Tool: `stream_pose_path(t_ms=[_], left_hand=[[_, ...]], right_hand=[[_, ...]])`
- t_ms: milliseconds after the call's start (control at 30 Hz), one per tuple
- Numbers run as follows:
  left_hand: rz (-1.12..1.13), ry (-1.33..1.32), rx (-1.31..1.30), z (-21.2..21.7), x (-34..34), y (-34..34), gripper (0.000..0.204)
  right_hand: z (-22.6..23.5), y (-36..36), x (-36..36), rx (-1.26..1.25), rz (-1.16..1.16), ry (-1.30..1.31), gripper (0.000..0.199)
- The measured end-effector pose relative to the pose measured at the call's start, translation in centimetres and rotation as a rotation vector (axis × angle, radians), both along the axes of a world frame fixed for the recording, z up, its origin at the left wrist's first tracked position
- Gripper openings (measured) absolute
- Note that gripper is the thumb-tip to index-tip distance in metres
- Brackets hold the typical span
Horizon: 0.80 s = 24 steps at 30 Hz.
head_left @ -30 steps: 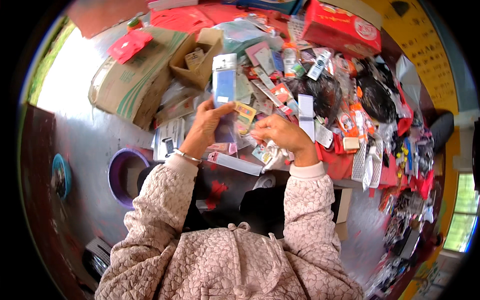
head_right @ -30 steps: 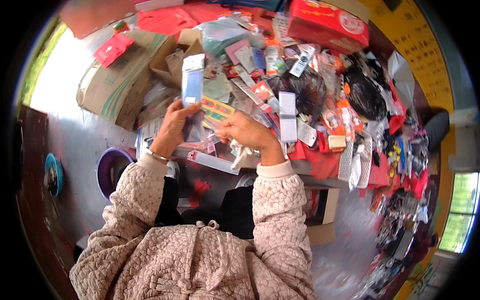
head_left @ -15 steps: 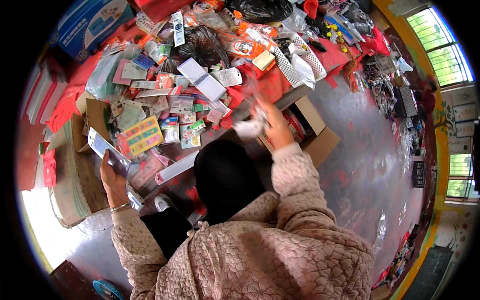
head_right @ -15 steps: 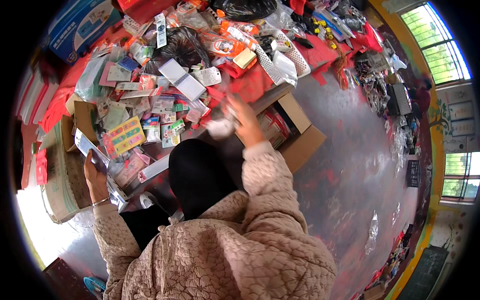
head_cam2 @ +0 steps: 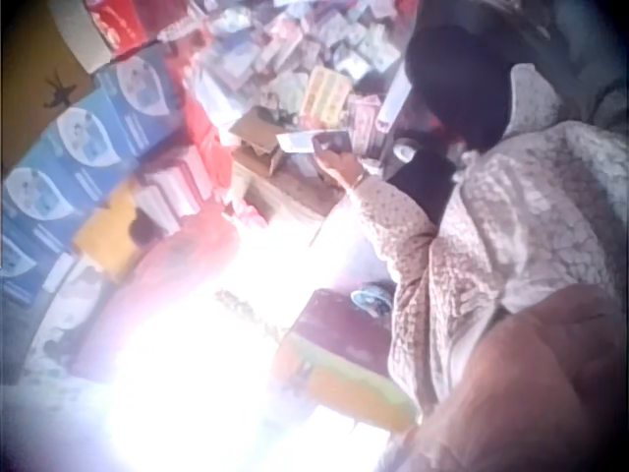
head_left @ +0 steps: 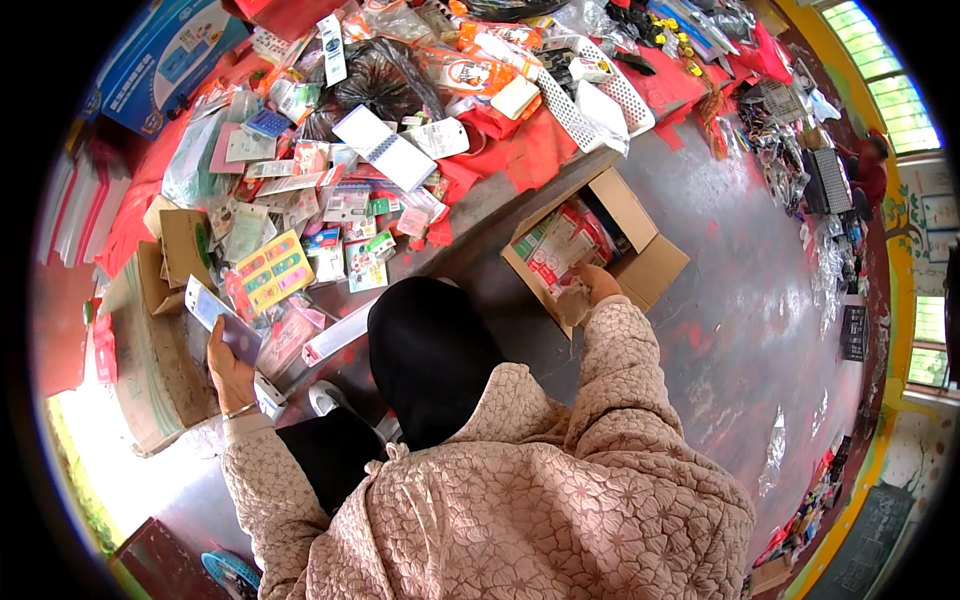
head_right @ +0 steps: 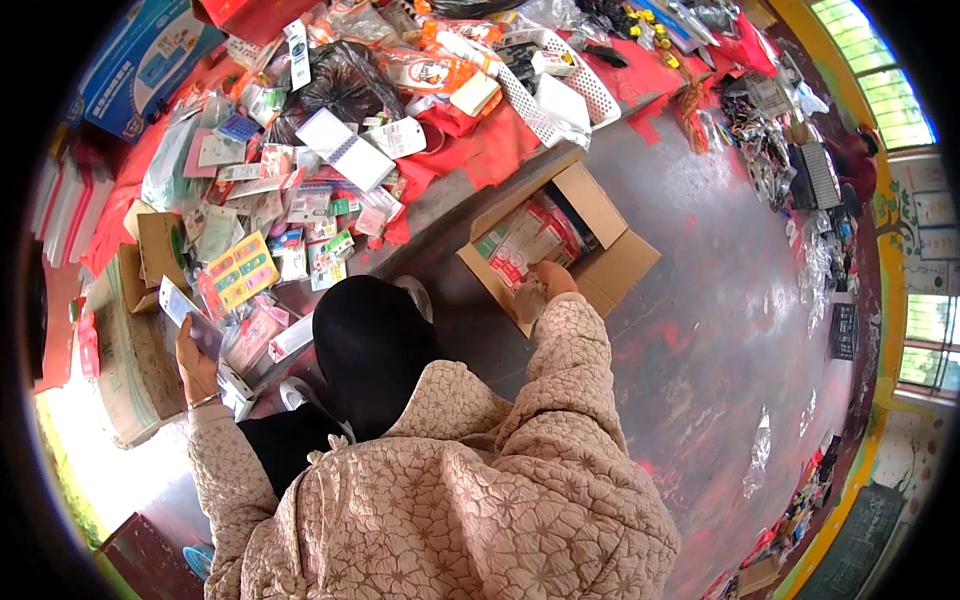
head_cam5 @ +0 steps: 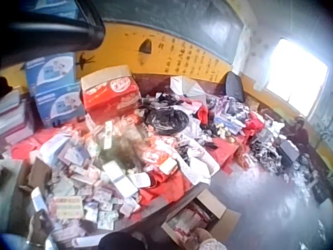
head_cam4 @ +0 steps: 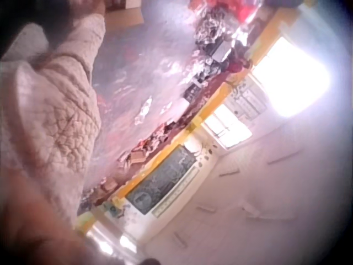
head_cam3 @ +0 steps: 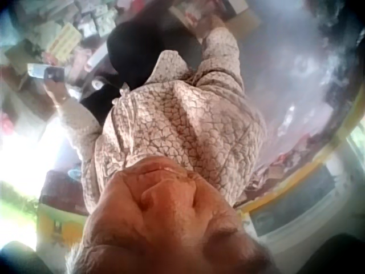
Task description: The person wipes various packaged items, including nail stickers and small household goods, with a white cloth and places some of them into a small cardboard box.
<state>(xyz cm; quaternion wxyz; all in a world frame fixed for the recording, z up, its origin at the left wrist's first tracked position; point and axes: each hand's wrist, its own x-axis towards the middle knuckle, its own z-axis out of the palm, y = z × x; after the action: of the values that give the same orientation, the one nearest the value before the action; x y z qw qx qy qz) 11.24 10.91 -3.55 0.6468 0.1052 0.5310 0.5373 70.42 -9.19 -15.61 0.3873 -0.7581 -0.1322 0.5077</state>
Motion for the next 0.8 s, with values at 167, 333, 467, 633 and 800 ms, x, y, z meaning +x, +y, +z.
stream_pose_path(t_ms=[167, 333, 467, 633, 800], left_hand=[[-0.047, -0.022, 0.003, 1.4, -1.3, -1.3, 0.014], [-0.056, -0.102, 0.211, 3.3, 0.9, -0.2, 0.021], [0.132, -0.017, 0.386, 7.0, -3.3, -0.3, 0.027], [0.279, -0.151, 0.502, 9.2, -6.2, -1.4, 0.031], [-0.115, -0.384, 0.556, 9.1, -4.1, -1.8, 0.036]], right_hand=[[0.2, -0.3, -0.2, 0.168, 0.413, -0.416, 0.025], [7.0, 4.7, 0.1, 0.418, 0.152, -0.035, 0.022], [14.7, 13.4, -5.4, 0.415, 0.093, 0.169, 0.029], [22.1, 22.5, -16.6, 0.679, 0.030, 0.355, 0.032], [29.4, 25.2, -29.6, 0.721, 0.272, 0.632, 0.037]])
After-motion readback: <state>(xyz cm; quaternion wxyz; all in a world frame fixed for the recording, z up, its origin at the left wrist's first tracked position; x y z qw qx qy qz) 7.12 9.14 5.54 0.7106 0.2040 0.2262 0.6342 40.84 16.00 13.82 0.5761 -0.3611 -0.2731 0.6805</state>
